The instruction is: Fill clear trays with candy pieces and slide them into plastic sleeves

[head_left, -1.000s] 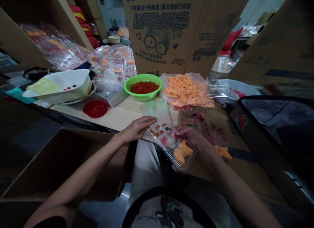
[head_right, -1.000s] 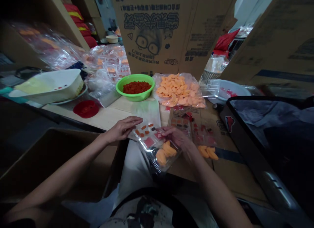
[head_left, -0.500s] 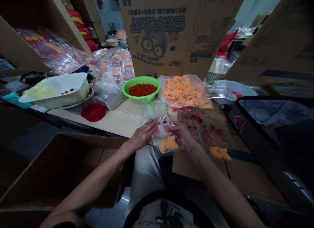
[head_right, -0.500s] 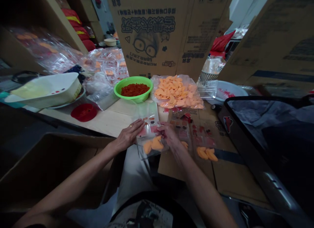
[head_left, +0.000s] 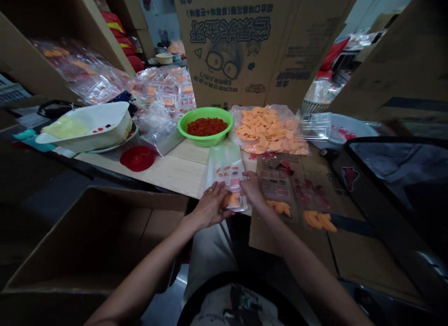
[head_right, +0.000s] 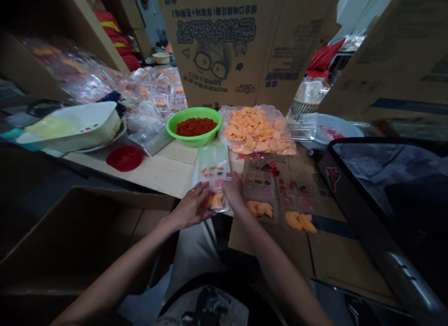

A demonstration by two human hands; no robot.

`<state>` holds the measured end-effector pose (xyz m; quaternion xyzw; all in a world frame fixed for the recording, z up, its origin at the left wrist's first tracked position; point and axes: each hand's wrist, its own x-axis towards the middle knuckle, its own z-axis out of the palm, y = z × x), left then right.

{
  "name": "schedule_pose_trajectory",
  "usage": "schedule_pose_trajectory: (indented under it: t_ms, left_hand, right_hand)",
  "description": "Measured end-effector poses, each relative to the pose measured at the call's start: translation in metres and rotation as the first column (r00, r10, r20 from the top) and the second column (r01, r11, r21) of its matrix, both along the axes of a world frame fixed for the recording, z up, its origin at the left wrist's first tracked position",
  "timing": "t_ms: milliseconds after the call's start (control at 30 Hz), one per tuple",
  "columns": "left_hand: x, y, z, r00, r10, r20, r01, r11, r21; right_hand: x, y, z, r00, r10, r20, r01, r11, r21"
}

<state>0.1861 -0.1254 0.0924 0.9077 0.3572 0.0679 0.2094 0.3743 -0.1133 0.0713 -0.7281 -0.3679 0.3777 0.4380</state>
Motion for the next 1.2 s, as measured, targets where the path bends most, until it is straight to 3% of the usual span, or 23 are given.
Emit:
schedule_pose_trajectory:
  t_ms: [67,100,167,200,267,333,500,567,700,867,1000,1133,1200]
  left_hand:
    - [-0.001,0.002,-0.013,1.0,0.006,-0.014,-0.005,1.0,0.029]
    - [-0.002,0.003,-0.018,1.0,-0.01,-0.017,0.011,0.999,0.049]
    - [-0.005,0.007,-0.025,0.999,-0.045,-0.012,0.045,0.996,0.083]
    - [-0.006,0.009,-0.026,0.998,-0.057,-0.002,0.057,0.994,0.091]
    - [-0.007,0.011,-0.027,0.997,-0.076,0.026,0.073,0.993,0.094]
    - [-0.008,0.012,-0.027,0.995,-0.08,0.051,0.075,0.993,0.09]
    - [-0.007,0.01,-0.031,0.987,-0.068,0.146,0.057,0.995,0.076]
    - [-0.007,0.008,-0.035,0.969,0.011,0.248,-0.025,0.998,0.054]
    - [-0.004,0.005,-0.046,0.849,0.253,0.464,-0.282,0.959,-0.007]
    - [0.003,0.007,-0.051,0.715,0.365,0.596,-0.403,0.912,-0.075]
    - [0.009,0.004,-0.04,0.654,0.396,0.645,-0.463,0.883,-0.073]
    - [0.007,-0.012,-0.016,0.613,0.268,0.743,-0.394,0.919,-0.007]
    - [-0.002,-0.018,-0.002,0.605,0.219,0.766,-0.377,0.925,0.033]
  right_hand:
    - [0.0,-0.007,0.009,0.925,0.134,0.355,-0.101,0.989,-0.111]
    - [-0.001,-0.011,0.014,0.813,0.224,0.538,-0.153,0.973,-0.174]
    - [-0.006,-0.015,0.026,0.486,0.382,0.786,-0.268,0.921,-0.282]
    - [-0.009,-0.015,0.03,0.355,0.429,0.831,-0.331,0.889,-0.317]
    - [-0.017,-0.009,0.035,0.167,0.495,0.853,-0.447,0.809,-0.382]
    - [-0.025,0.004,0.034,0.076,0.531,0.844,-0.488,0.758,-0.433]
    - [-0.036,0.034,0.028,0.06,0.499,0.864,-0.493,0.768,-0.409]
    - [-0.037,0.034,0.03,0.047,0.488,0.871,-0.522,0.756,-0.395]
    - [-0.038,0.014,0.035,-0.002,0.497,0.868,-0.615,0.684,-0.393]
    - [-0.041,-0.02,0.047,0.004,0.526,0.85,-0.688,0.618,-0.379]
    - [-0.048,-0.045,0.069,0.054,0.5,0.864,-0.747,0.595,-0.297]
    - [-0.056,-0.063,0.088,0.118,0.409,0.905,-0.8,0.579,-0.157]
    - [-0.06,-0.071,0.093,0.155,0.338,0.928,-0.836,0.546,-0.059]
